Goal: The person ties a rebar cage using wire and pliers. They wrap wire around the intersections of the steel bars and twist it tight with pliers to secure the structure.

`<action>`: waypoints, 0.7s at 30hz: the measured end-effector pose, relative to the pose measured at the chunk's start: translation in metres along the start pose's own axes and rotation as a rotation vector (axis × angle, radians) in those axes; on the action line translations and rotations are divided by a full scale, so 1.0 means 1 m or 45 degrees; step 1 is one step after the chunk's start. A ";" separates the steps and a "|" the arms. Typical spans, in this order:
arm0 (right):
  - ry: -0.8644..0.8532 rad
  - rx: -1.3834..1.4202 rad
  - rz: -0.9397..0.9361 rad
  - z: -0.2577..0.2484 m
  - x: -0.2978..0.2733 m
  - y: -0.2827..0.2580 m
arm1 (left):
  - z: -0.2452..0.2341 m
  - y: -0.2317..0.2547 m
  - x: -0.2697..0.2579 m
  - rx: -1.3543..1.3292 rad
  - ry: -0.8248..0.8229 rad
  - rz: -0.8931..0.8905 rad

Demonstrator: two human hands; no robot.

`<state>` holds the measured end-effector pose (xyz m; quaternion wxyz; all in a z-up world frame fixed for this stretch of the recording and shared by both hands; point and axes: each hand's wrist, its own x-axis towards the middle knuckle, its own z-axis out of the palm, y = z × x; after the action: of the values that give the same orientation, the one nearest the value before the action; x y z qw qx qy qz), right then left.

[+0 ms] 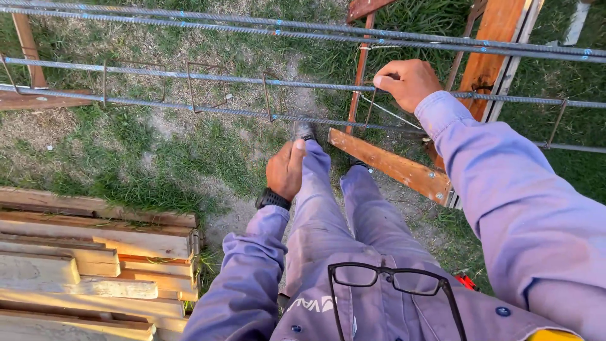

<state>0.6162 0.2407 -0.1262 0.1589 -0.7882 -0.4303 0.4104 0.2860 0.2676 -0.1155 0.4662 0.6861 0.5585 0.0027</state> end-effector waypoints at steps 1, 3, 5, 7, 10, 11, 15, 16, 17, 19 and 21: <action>0.003 0.000 0.001 0.000 -0.001 -0.002 | 0.002 0.000 -0.006 0.000 -0.001 0.003; -0.032 0.112 0.047 0.000 -0.003 -0.004 | 0.005 -0.001 -0.020 0.015 -0.161 -0.128; -0.035 0.166 0.046 0.000 -0.003 -0.003 | 0.010 -0.006 -0.027 0.086 -0.232 -0.180; -0.036 0.223 0.044 0.003 -0.002 0.000 | 0.014 -0.011 -0.032 0.159 -0.303 -0.229; -0.016 0.257 0.046 0.006 0.002 0.006 | 0.016 -0.011 -0.036 0.173 -0.367 -0.233; -0.028 0.261 0.053 0.005 0.002 0.006 | 0.015 -0.008 -0.037 0.162 -0.333 -0.218; 0.050 0.392 -0.022 0.008 0.008 0.023 | 0.011 0.007 -0.037 0.172 -0.242 -0.221; 0.049 0.394 -0.026 0.004 0.006 0.021 | 0.010 0.010 -0.035 0.174 -0.237 -0.222; 0.038 0.393 0.015 0.000 0.003 0.019 | 0.009 0.014 -0.033 0.169 -0.253 -0.231; 0.033 0.392 0.054 -0.007 -0.003 0.017 | 0.009 0.019 -0.030 0.165 -0.268 -0.234; 0.170 0.206 -0.056 -0.009 -0.009 0.013 | 0.010 0.022 -0.027 0.138 -0.309 -0.232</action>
<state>0.6281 0.2263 -0.1236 0.2593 -0.7887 -0.4014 0.3867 0.2972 0.2417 -0.0929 0.4910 0.6520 0.5573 -0.1527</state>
